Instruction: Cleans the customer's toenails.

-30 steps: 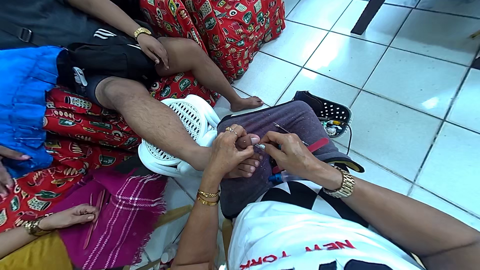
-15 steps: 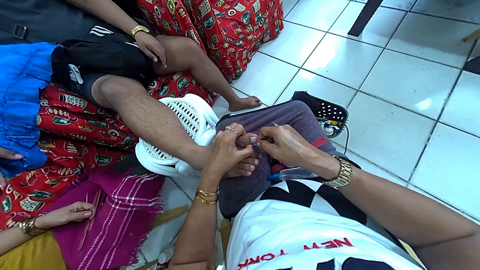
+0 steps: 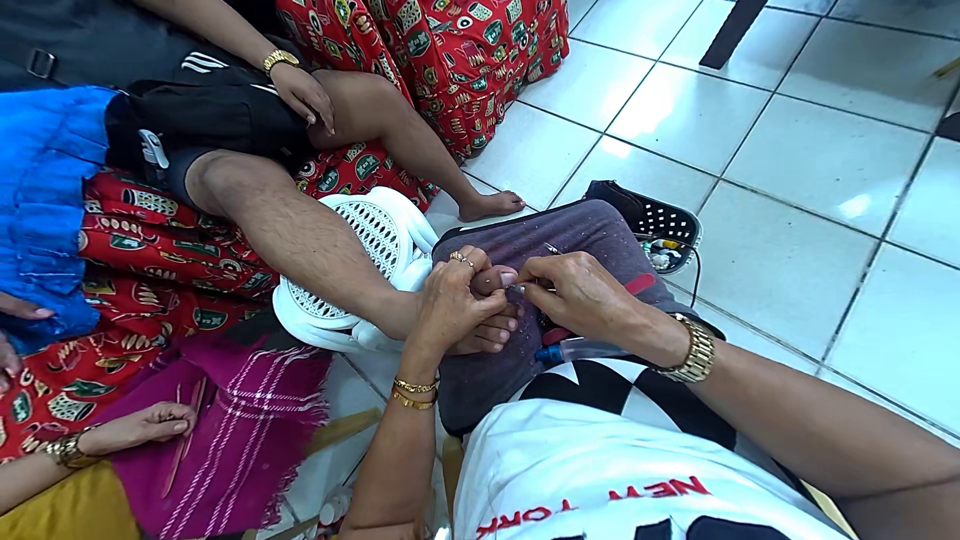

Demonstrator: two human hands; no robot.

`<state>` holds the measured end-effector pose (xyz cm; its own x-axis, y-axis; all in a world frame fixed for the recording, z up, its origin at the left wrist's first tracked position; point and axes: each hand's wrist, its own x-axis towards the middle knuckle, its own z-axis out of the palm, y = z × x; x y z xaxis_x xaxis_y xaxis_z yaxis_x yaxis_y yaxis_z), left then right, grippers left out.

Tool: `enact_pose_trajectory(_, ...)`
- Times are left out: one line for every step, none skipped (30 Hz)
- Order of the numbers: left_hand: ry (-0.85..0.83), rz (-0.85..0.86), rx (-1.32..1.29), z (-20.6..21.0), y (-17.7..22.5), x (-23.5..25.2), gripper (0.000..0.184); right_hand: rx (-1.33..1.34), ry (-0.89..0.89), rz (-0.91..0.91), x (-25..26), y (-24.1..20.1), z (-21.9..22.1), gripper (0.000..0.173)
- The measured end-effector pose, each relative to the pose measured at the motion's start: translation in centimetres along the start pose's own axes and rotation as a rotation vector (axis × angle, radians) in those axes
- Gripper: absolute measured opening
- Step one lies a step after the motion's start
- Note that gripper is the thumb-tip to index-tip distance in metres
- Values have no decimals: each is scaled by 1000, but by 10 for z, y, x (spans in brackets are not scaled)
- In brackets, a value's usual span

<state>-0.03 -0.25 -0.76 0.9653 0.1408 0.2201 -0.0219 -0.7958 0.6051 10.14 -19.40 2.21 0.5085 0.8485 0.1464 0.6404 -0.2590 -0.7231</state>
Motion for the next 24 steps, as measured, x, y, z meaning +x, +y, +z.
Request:
enact_pose_trajectory(2,3,0,0,0,0,28,15,-26,40,1,-2,-2,14)
enact_pose_trajectory(3,3,-2,0,1,0,28,31,-53,84,2,-5,-3,14)
enact_pose_trajectory(5,6,1,0,0,0,27,45,-79,129,3,-8,-5,15)
enact_pose_trajectory(5,9,4,0,0,0,27,61,-99,171,4,-11,-6,15)
enact_pose_trajectory(7,10,7,0,0,0,27,77,-120,209,5,-13,-7,15)
enact_pose_trajectory(9,10,12,0,0,-1,27,87,-134,228,6,-15,-8,16)
enact_pose_trajectory(8,6,14,0,0,0,26,94,-137,235,7,-15,-8,16)
enact_pose_trajectory(8,2,14,0,1,0,26,101,-132,237,7,-15,-7,16)
enact_pose_trajectory(6,-1,16,0,1,0,26,104,-126,238,7,-14,-6,16)
enact_pose_trajectory(3,-3,20,0,1,0,26,108,-122,242,7,-14,-4,16)
enact_pose_trajectory(2,-3,20,-1,1,0,26,123,-117,247,6,-13,-3,16)
enact_pose_trajectory(1,0,18,-1,0,0,26,159,-114,254,5,-12,-2,15)
enact_pose_trajectory(4,5,16,-1,-1,0,26,218,-116,265,4,-9,-2,16)
enact_pose_trajectory(8,8,8,-1,-2,0,26,302,-110,276,3,-6,0,16)
enact_pose_trajectory(7,6,1,-1,-3,0,25,393,-98,284,2,-2,2,17)
enact_pose_trajectory(7,4,-5,-1,-3,0,25,464,-92,295,1,2,3,17)
enact_pose_trajectory(5,3,-7,0,-3,0,25,495,-94,304,-1,3,3,17)
enact_pose_trajectory(2,1,-4,0,-4,0,26,491,-92,303,-1,3,3,17)
enact_pose_trajectory(1,-2,-6,0,-4,0,26,467,-85,296,-2,3,2,16)
enact_pose_trajectory(0,-4,-8,0,-4,0,26,443,-82,297,-3,1,1,16)
enact_pose_trajectory(-2,-7,-9,0,-3,0,26,421,-88,307,-2,-2,0,16)
enact_pose_trajectory(0,-8,-7,0,-3,0,26,402,-96,318,-2,-5,-2,16)
enact_pose_trajectory(-3,-9,-6,0,-3,0,26,387,-105,331,-1,-7,-3,16)
enact_pose_trajectory(-4,-9,-5,0,-3,0,26,380,-113,343,-1,-9,-3,17)
